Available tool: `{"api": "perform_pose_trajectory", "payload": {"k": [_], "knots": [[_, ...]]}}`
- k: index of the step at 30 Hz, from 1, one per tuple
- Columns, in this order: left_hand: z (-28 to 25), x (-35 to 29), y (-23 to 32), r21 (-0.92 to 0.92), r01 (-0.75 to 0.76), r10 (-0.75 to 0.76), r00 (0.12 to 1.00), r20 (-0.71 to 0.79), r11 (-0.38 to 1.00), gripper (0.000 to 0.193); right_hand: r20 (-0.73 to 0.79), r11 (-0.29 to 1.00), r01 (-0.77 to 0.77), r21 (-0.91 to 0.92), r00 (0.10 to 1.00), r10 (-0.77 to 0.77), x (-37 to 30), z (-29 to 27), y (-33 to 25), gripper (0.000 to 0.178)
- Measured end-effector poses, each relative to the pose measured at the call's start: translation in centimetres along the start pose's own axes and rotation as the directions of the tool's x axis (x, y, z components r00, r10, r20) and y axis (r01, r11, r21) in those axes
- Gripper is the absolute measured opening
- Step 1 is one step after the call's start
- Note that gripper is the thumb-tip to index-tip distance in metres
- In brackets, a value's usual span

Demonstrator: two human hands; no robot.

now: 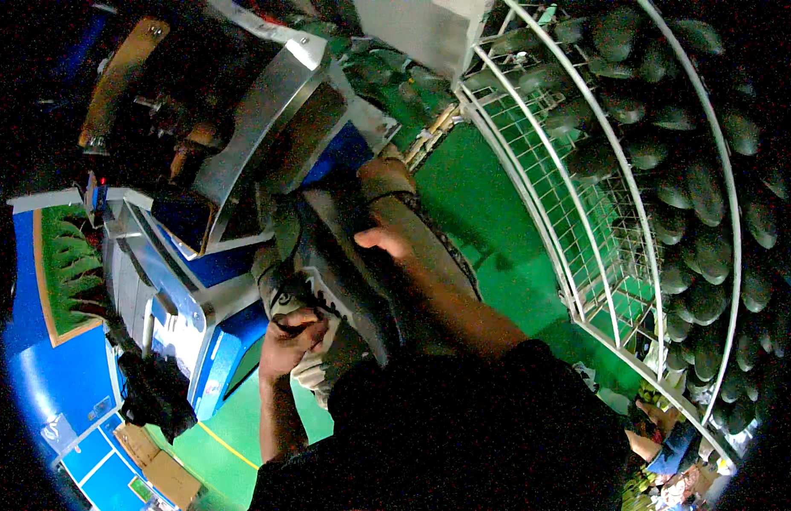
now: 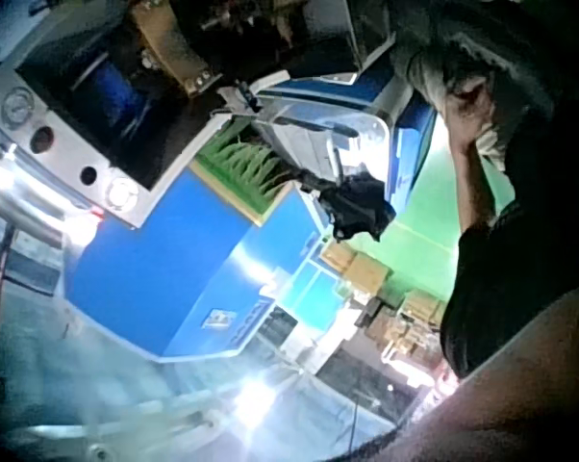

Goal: The person takes a shoe and a shoe last, inserts the last into the shoe, and then places the shoe into a heat setting machine several times.

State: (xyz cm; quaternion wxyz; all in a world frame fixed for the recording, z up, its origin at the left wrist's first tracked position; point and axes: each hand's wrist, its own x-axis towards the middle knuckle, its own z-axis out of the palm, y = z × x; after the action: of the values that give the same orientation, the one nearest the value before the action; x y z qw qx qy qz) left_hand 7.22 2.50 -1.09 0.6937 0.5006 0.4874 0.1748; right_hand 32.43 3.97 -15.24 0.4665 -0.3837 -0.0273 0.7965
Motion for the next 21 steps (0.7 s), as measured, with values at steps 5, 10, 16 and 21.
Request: {"api": "perform_pose_trajectory", "payload": {"k": [5, 10, 16, 21], "knots": [[1.8, 0.8, -1.2, -0.090, -0.030, -0.021, 0.854, -0.521, 0.996, 0.022, -0.054, 0.997, -0.054, 0.063, 0.997, 0.058, -3.1, 2.3, -3.7, 0.054], [5.1, 4.5, -0.7, 0.543, -0.402, 0.652, 0.634, -0.416, 0.737, 0.028, 0.240, 0.939, -0.038, 0.342, 0.970, -0.048, -1.4, 1.0, -3.2, 0.056], [6.1, 6.6, 0.3, 0.712, -0.315, 0.743, 0.517, -0.425, 0.627, 0.027, 0.162, 0.887, 0.096, 0.451, 0.969, -0.187, -1.5, 0.6, -2.6, 0.051], [5.3, 7.1, 0.1, 0.760, -0.287, 0.717, 0.623, -0.314, 0.582, 0.028, 0.155, 0.889, 0.063, 0.454, 0.977, -0.148, -1.2, -0.6, -2.9, 0.049]]}}
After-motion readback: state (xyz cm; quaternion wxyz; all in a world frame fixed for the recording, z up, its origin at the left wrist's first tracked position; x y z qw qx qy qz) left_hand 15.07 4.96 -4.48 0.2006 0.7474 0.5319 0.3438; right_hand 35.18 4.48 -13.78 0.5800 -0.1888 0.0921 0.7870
